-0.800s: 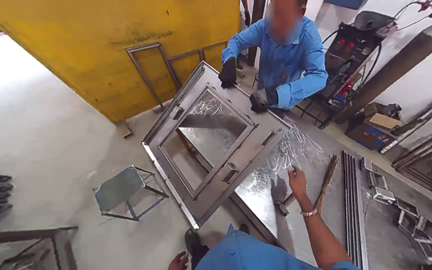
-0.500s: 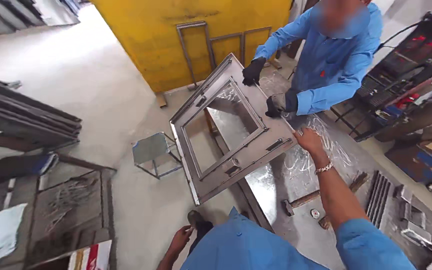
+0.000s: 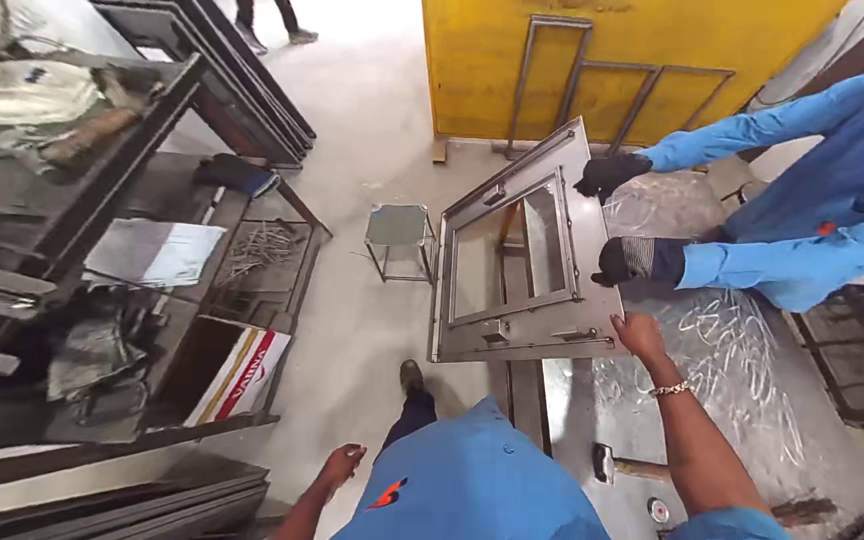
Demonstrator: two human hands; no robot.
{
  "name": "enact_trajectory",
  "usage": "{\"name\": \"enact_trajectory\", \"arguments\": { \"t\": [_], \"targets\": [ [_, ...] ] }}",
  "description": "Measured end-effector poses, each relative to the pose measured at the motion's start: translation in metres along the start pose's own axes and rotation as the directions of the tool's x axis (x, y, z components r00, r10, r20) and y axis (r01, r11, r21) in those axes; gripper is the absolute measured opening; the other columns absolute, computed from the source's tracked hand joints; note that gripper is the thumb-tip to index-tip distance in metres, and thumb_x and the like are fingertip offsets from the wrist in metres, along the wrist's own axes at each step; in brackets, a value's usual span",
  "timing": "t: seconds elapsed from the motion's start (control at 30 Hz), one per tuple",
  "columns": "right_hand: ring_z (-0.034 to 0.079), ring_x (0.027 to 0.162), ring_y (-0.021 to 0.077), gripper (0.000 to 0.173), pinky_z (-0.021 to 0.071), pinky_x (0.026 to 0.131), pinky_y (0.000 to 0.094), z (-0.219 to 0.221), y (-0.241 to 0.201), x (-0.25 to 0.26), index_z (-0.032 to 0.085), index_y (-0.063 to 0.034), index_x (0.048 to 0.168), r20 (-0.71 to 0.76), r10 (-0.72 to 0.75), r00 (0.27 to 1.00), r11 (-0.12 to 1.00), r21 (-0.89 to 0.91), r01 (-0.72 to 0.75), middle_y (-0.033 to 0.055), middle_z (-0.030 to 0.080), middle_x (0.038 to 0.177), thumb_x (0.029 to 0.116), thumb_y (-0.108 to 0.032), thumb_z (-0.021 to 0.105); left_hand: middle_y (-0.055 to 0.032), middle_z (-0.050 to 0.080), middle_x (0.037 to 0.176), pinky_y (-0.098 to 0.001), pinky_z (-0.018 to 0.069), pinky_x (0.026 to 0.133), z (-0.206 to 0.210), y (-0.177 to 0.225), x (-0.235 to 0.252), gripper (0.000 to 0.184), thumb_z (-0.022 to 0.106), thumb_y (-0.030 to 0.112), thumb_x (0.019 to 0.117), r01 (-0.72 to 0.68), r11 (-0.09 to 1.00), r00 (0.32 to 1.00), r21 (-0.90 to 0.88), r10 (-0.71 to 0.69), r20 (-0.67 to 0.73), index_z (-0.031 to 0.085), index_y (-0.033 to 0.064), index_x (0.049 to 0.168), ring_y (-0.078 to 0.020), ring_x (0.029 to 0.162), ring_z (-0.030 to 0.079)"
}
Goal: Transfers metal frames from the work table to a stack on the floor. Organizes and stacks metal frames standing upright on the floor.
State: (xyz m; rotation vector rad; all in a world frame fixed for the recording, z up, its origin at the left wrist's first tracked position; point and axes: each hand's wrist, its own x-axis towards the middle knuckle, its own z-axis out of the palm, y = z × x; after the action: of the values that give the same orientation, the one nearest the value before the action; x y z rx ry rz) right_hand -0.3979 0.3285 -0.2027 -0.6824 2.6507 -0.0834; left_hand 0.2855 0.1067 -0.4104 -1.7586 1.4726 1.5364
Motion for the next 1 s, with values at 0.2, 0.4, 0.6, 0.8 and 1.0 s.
{"name": "enact_trajectory", "arguments": {
  "t": [0.2,0.4,0.6,0.8,1.0],
  "targets": [
    [0.068,0.1,0.045,0.052,0.0505,0.08,0.0653,0.02,-0.034,-0.008,0.068,0.0006,0.092,-0.015,0.007,1.0,0.997,-0.083,-0.009,0.0264,0.07,0.098,0.1051,-0.044,0.047,-0.028,0.065,0.125,-0.0535,0.0526,0.096,-0.007,0.015,-0.002,0.045,0.056,0.028,0.1079,-0.044,0.999,0.999,-0.031,0.045,0.031,0.054,-0.002,0.142,-0.038,0.107,0.067],
    [0.07,0.101,0.0411,0.047,0.0523,0.08,0.0631,0.053,-0.064,-0.025,0.07,-0.0029,0.095,0.02,0.053,0.998,0.988,-0.143,-0.049,0.022,0.072,0.099,0.1038,-0.044,0.047,-0.0274,0.064,0.129,-0.0538,0.0534,0.097,-0.022,0.034,0.014,0.048,0.056,0.028,0.1075,-0.073,0.994,0.997,-0.083,0.074,0.007,0.051,-0.0009,0.145,-0.0386,0.112,0.067],
    [0.071,0.099,0.0404,0.044,0.053,0.079,0.0627,0.091,-0.083,-0.041,0.072,-0.0049,0.097,0.057,0.084,0.995,0.983,-0.169,-0.073,0.021,0.073,0.099,0.1021,-0.042,0.049,-0.0289,0.064,0.13,-0.0557,0.0527,0.097,-0.032,0.033,0.021,0.048,0.056,0.027,0.1076,-0.04,0.998,0.998,-0.04,0.042,0.046,0.051,-0.0017,0.145,-0.041,0.112,0.067],
    [0.072,0.1,0.0389,0.043,0.0538,0.078,0.0603,0.097,-0.086,-0.051,0.072,-0.0064,0.098,0.057,0.143,0.988,0.977,-0.169,-0.132,0.0193,0.074,0.1,0.1024,-0.043,0.049,-0.0289,0.063,0.13,-0.056,0.0523,0.097,-0.039,0.037,0.037,0.048,0.057,0.027,0.107,-0.015,1.0,0.997,-0.007,0.016,0.08,0.052,-0.0011,0.145,-0.0412,0.114,0.066],
    [0.071,0.099,0.0374,0.044,0.0537,0.079,0.0597,0.095,-0.103,-0.058,0.071,-0.0066,0.096,0.114,0.113,0.987,0.988,-0.117,-0.099,0.0179,0.074,0.098,0.1014,-0.045,0.05,-0.0284,0.064,0.13,-0.0558,0.0524,0.098,-0.043,0.087,0.054,0.049,0.057,0.03,0.107,-0.126,0.987,0.987,0.101,0.115,0.11,0.052,-0.0012,0.144,-0.0401,0.114,0.066]
  ]
}}
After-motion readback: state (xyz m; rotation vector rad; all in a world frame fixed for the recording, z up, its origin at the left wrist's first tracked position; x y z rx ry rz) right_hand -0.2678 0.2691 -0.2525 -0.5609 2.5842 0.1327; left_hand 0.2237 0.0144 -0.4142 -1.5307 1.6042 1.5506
